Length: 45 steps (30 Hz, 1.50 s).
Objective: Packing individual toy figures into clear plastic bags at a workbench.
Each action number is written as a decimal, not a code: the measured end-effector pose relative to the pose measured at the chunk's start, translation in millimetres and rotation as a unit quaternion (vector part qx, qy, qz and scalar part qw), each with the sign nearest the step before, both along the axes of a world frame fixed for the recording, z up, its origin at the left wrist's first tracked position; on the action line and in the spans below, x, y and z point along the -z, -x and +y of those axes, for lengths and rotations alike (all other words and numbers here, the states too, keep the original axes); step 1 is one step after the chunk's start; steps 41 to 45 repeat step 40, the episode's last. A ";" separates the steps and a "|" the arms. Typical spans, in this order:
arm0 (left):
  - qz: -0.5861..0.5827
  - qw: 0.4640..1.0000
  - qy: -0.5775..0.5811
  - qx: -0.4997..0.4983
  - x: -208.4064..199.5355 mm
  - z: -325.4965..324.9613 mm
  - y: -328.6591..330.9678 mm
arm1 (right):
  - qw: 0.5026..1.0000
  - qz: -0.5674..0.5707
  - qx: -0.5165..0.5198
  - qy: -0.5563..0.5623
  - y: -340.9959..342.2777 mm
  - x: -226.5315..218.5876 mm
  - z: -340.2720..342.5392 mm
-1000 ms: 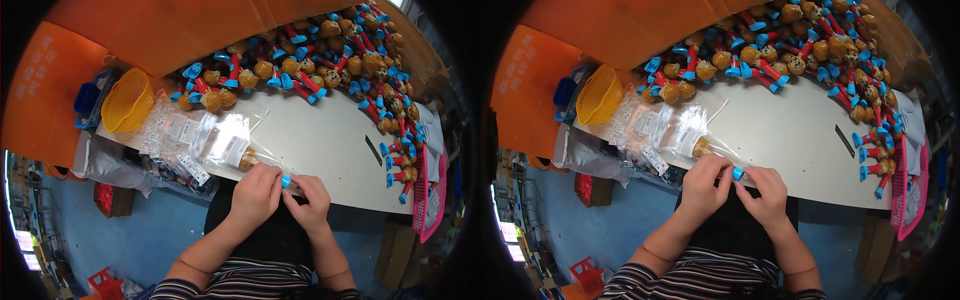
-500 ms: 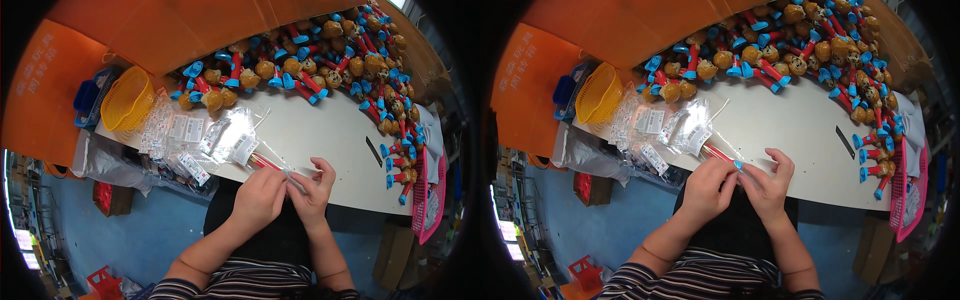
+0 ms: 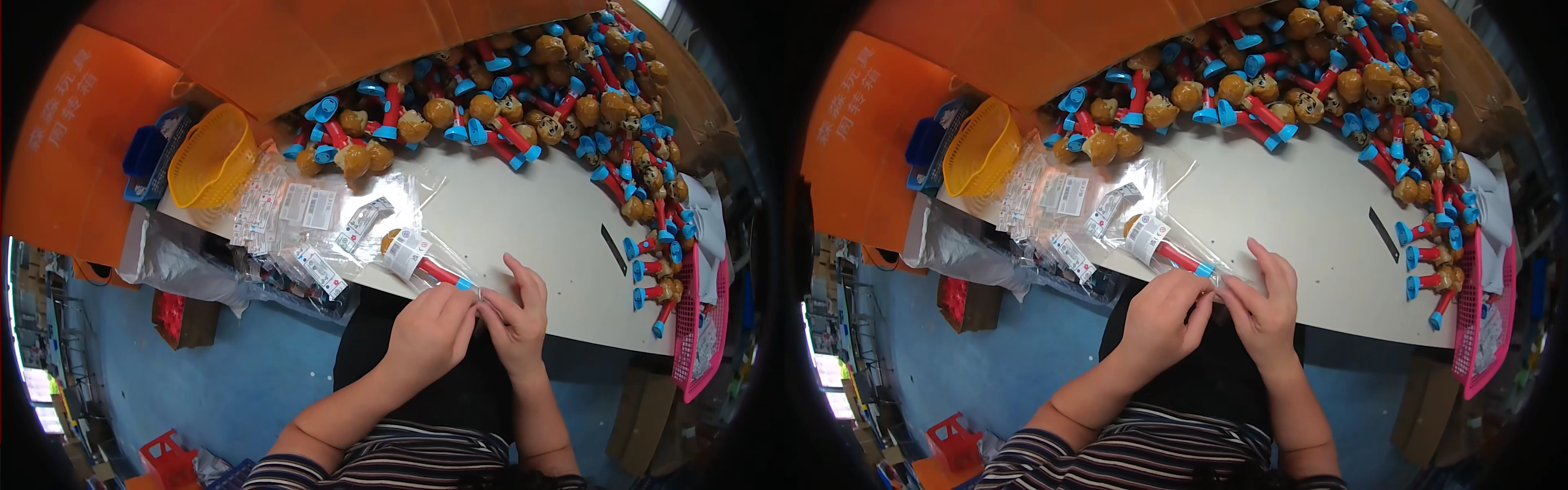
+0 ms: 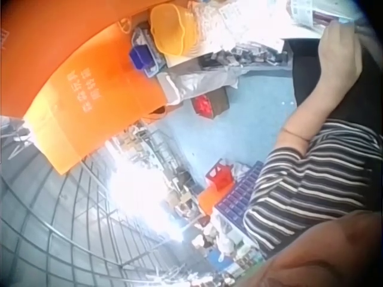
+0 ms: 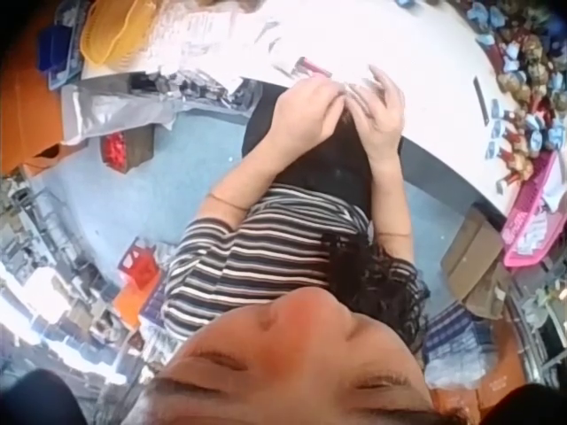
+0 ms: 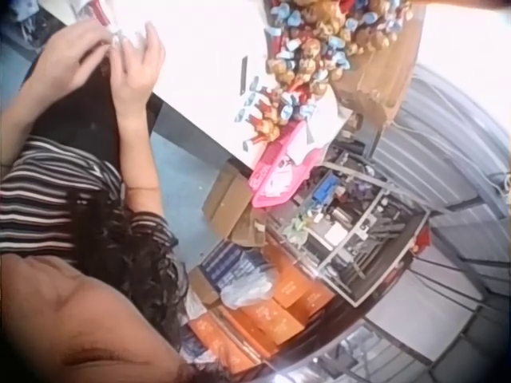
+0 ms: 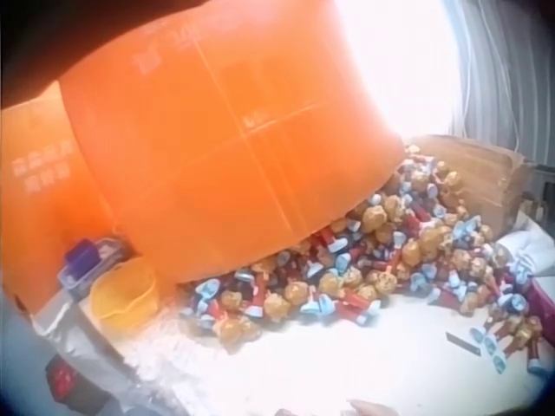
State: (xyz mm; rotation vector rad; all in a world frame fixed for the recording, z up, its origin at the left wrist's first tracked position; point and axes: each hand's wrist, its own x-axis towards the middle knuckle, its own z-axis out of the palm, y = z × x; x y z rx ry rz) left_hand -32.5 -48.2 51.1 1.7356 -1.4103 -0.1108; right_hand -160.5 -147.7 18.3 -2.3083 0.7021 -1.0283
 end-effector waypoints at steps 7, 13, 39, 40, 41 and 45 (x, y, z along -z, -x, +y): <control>0.013 1.000 0.010 0.018 -0.7 -0.6 10.5 | 0.997 -0.025 -0.026 0.064 -7.3 4.0 1.3; 0.007 0.998 0.039 0.051 -0.3 -0.4 6.7 | 0.996 -0.056 -0.040 0.060 -4.9 9.5 3.8; 0.030 0.968 0.046 0.246 13.3 -25.8 -15.0 | 0.998 -0.060 0.012 0.015 0.6 22.1 26.0; 0.031 0.968 0.045 0.245 13.5 -25.2 -15.5 | 0.998 -0.054 0.001 0.020 1.0 24.3 25.7; 0.031 0.968 0.045 0.245 13.5 -25.2 -15.5 | 0.998 -0.054 0.001 0.020 1.0 24.3 25.7; 0.031 0.968 0.045 0.245 13.5 -25.2 -15.5 | 0.998 -0.054 0.001 0.020 1.0 24.3 25.7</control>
